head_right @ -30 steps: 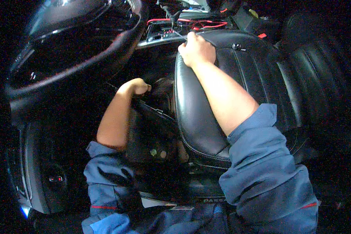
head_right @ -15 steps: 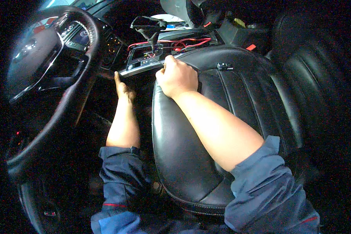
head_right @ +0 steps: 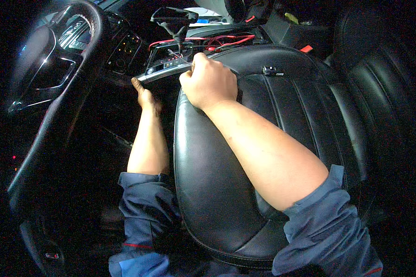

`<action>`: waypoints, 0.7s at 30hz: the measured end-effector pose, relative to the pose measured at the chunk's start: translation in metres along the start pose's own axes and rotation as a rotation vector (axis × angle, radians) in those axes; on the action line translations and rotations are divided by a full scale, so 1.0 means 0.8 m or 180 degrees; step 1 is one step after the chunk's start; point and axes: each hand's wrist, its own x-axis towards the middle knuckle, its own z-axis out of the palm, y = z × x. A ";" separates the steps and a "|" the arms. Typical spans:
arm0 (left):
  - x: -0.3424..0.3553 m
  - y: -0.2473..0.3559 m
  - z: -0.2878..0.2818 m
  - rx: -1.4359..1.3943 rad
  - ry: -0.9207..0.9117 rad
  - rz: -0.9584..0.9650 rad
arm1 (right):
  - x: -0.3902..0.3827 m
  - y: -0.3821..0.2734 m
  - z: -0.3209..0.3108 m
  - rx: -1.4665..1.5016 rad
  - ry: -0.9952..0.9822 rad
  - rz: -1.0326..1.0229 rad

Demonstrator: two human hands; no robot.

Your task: The person removes a center console panel using a screwdriver, then connects red and black wires to the car's infotainment system. The person uses a screwdriver to remove screws and a blue wire connector to join wires.

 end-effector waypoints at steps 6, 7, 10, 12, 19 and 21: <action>-0.005 -0.003 -0.001 0.0023 -0.0037 0.0063 | 0.001 -0.001 0.000 -0.0006 -0.0029 0.0028; -0.005 -0.004 -0.001 -0.0028 -0.0093 0.0083 | 0.001 -0.002 0.000 -0.0008 -0.0030 0.0027; -0.004 -0.009 -0.003 -0.0184 -0.0158 0.0143 | 0.001 -0.004 -0.001 -0.0004 -0.0048 0.0011; -0.001 -0.011 -0.004 -0.0264 -0.0260 0.0176 | 0.001 -0.005 -0.002 -0.0025 -0.0062 0.0000; 0.003 -0.012 -0.001 0.0199 0.0305 0.0190 | 0.002 -0.009 -0.006 -0.0105 -0.0156 0.0034; -0.003 -0.008 0.003 0.0360 0.0415 0.0175 | 0.003 -0.011 -0.007 -0.0076 -0.0178 0.0072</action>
